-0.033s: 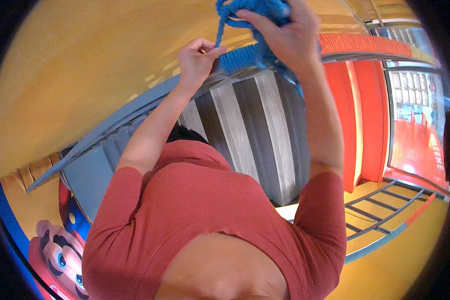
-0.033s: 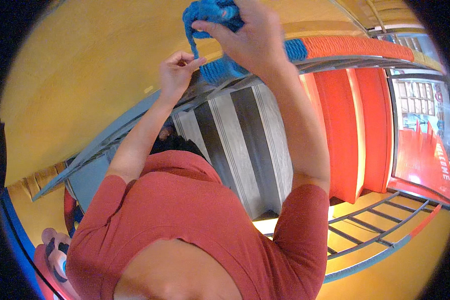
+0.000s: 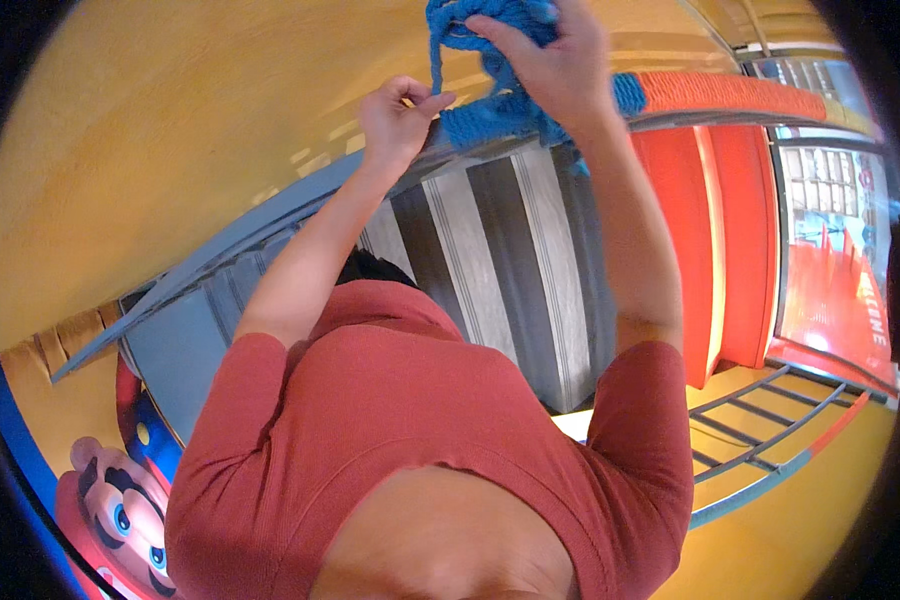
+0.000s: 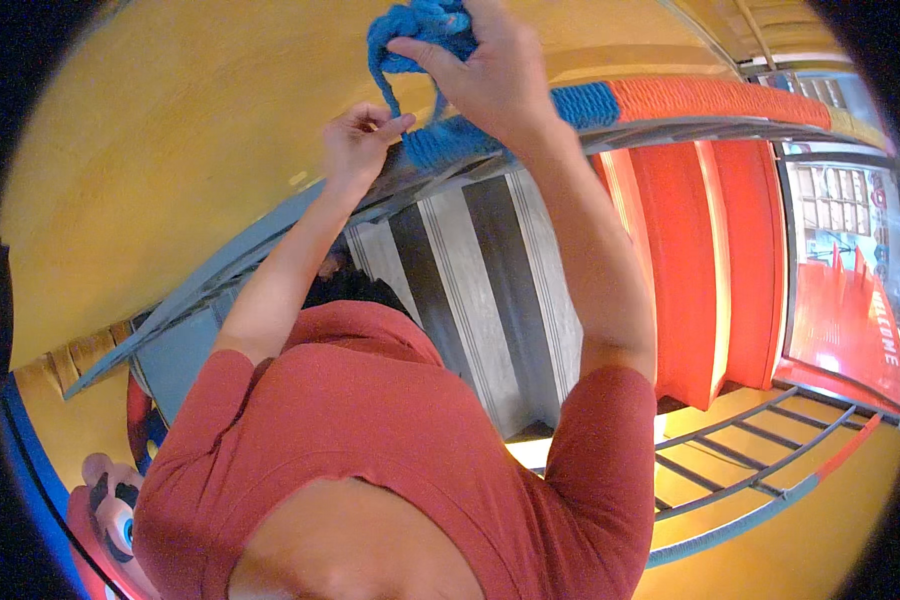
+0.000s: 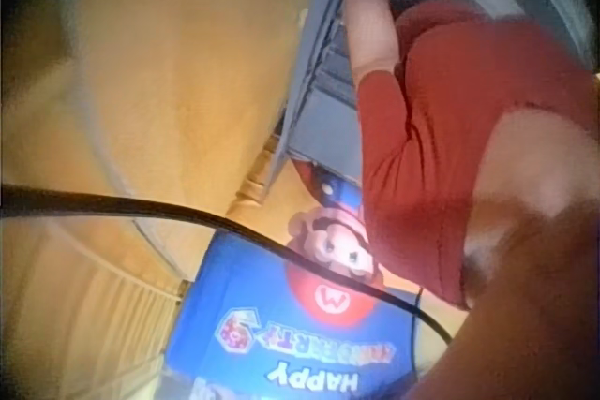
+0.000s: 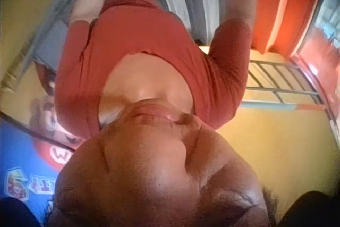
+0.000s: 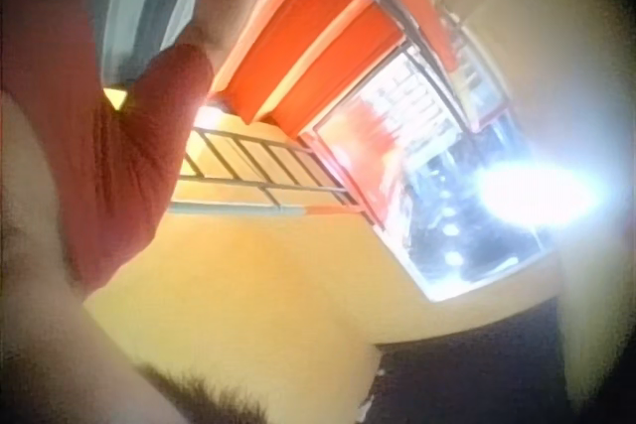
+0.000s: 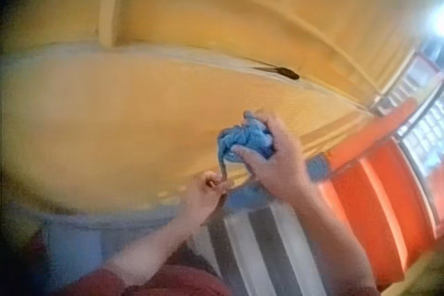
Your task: The person wraps blue rope around a staircase railing, ties it into multiple knots, and then secures the end of the rope with white tape using a pair of scissors to cut the tape.
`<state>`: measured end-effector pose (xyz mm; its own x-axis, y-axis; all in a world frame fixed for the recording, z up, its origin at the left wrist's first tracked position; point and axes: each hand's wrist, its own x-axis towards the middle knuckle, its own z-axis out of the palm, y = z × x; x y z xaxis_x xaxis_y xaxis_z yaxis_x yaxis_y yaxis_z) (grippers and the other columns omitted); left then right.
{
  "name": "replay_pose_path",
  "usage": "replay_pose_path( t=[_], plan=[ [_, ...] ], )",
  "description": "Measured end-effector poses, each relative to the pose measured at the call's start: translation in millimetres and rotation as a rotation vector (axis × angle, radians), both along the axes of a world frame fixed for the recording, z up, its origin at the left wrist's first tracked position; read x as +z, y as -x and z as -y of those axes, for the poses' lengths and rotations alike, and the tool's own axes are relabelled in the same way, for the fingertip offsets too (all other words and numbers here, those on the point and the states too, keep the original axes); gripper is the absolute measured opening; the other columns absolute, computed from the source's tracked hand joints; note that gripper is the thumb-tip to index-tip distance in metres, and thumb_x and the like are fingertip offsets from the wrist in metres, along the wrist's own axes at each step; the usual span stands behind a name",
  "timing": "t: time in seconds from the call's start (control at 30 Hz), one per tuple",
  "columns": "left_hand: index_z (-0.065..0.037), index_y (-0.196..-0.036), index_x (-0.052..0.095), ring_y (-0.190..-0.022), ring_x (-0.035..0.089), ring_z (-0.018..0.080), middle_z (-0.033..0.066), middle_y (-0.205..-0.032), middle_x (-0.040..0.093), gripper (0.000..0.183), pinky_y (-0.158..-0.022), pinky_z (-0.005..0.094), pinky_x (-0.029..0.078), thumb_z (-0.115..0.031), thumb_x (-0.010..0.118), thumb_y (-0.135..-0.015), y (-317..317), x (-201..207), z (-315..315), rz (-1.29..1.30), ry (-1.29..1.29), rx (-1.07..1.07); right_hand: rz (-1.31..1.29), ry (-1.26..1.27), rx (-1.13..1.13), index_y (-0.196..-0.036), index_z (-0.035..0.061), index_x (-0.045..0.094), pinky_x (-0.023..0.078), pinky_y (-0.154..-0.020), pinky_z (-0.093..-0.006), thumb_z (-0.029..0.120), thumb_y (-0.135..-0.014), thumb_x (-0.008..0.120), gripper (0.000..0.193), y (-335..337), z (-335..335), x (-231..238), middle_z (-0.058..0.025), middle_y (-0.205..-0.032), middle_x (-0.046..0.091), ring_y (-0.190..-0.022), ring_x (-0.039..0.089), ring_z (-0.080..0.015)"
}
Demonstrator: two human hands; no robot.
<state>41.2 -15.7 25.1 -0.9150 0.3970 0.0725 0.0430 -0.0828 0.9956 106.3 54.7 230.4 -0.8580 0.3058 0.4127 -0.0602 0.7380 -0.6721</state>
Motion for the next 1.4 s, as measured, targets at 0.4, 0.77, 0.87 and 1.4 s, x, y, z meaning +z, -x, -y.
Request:
replay_pose_path(
  t=[0.4,0.77,0.87,1.4],
  plan=[
    [-0.003,-0.099,0.058,-0.098,0.061,0.0335,0.0182,-0.108,0.061,0.027,-0.078,0.0383,0.05,-0.012,0.071,-0.078,19,-15,-5,-0.346,-0.017,0.051,0.779,-0.492,0.021,-0.099,-0.0061,0.062,0.047,-0.082,-0.0454,0.03,-0.071,0.062,0.046,59,-101,-116,-0.03,-0.098,0.061,-0.094,0.059,-0.0441],
    [0.0,-0.144,0.018,-0.11,0.055,0.0375,0.024,-0.124,0.053,0.109,-0.086,0.0401,0.049,-0.027,0.084,-0.061,-32,20,0,-0.612,0.387,-0.153,0.879,-0.588,-0.029,-0.103,-0.0024,0.062,0.047,-0.084,-0.0467,0.032,-0.077,0.057,0.043,62,-95,-120,-0.0274,-0.099,0.063,-0.096,0.059,-0.0433],
    [0.0,-0.144,0.014,-0.098,0.061,0.0374,0.0232,-0.116,0.058,0.115,-0.083,0.0394,0.049,-0.024,0.081,-0.054,-26,28,-7,-0.407,0.437,-0.328,0.983,-0.629,0.09,-0.104,0.0,0.062,0.047,-0.083,-0.0472,0.033,-0.08,0.054,0.041,52,-91,-101,-0.0248,-0.099,0.064,-0.095,0.06,-0.0419],
    [-0.005,-0.101,0.065,-0.089,0.058,0.0194,0.0092,-0.097,0.066,0.048,-0.082,0.0331,0.047,-0.018,0.077,-0.056,29,30,-20,-0.022,0.376,-1.106,-0.016,1.427,-0.227,-0.123,0.0068,0.052,0.045,-0.09,-0.0378,0.024,-0.091,0.054,0.036,-96,-8,-220,-0.0114,-0.116,0.06,-0.106,0.058,-0.0238]
  ],
)
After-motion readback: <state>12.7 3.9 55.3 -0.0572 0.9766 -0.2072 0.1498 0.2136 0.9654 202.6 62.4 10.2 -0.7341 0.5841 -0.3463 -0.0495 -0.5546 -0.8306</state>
